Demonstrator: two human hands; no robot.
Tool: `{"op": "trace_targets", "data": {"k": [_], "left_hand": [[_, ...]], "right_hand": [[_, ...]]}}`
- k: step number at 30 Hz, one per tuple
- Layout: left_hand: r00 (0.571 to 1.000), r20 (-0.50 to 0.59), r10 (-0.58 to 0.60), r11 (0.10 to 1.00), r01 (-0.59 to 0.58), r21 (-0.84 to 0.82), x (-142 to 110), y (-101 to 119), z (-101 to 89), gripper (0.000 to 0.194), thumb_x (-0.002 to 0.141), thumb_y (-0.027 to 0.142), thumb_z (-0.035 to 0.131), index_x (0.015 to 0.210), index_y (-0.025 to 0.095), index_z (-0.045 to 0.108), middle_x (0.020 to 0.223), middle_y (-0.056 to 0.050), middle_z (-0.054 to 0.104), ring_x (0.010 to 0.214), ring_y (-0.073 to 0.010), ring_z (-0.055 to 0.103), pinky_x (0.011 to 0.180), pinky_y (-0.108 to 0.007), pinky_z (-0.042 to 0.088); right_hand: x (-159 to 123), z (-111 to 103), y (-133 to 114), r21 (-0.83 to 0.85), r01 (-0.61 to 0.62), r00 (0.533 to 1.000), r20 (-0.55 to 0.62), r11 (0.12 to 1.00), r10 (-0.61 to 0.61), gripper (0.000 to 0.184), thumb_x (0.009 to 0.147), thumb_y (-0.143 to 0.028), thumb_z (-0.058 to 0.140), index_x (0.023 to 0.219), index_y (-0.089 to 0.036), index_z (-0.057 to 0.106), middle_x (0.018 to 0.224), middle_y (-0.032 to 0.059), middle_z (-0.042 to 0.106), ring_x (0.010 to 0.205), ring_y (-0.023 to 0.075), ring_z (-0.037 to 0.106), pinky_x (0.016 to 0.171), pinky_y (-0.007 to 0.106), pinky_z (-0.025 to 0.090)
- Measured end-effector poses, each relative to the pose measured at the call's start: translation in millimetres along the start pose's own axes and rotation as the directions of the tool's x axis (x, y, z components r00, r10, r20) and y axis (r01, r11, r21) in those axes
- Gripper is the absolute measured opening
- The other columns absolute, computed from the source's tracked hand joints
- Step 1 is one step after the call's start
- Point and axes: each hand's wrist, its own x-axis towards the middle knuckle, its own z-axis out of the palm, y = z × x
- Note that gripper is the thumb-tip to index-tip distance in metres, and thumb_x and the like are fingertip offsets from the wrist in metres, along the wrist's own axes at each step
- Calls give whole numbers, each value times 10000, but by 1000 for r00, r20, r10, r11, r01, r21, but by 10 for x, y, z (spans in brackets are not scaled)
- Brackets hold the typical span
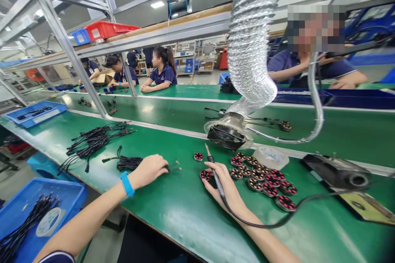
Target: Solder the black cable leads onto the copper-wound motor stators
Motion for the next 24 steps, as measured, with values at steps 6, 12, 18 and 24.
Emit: {"op": "trace_targets", "data": {"k": [6, 12, 18, 24], "left_hand": [[981, 164, -106, 982, 78, 172, 740, -412, -2, 251, 1008, 323, 459, 1099, 233, 675, 1094, -58, 644, 975, -185, 591, 839, -262, 448], [971, 85, -223, 921, 181, 344, 1413, -1419, -35, 272, 861, 48, 521, 1087, 111, 657, 1118, -134, 619, 950, -236, 542, 846, -321, 422], [962, 95, -256, 886, 195, 420, 1633, -1786, 198, 278, 819, 12, 450, 884, 126, 695, 1023, -182, 648, 946, -280, 608, 815, -351, 460], [937, 96, -336, 865, 267, 425, 1676, -1974, 281, 200, 769, 99, 507, 596, 153, 591, 811, -156, 641, 879, -302, 631, 784, -360, 491]], "right_hand": [[11, -25, -39, 19, -5, 1000, -8, 1000, 5, 467, 868, -149, 567, 1308, -273, 468, 1168, 77, 483, 944, 192, 627, 884, 374, 559], [13, -93, -74, 4, 4, 1000, 31, 1000, -4, 590, 801, -83, 612, 1334, -274, 447, 1161, 65, 476, 976, 182, 582, 904, 340, 529], [32, -131, -47, -54, -33, 999, 22, 998, 34, 633, 760, -69, 622, 1338, -261, 449, 1178, 63, 474, 866, 146, 590, 843, 304, 532], [50, -119, -39, -150, -103, 993, -76, 983, 92, 608, 750, -40, 569, 1306, -259, 460, 1161, 67, 482, 852, 158, 613, 811, 309, 551]]}}
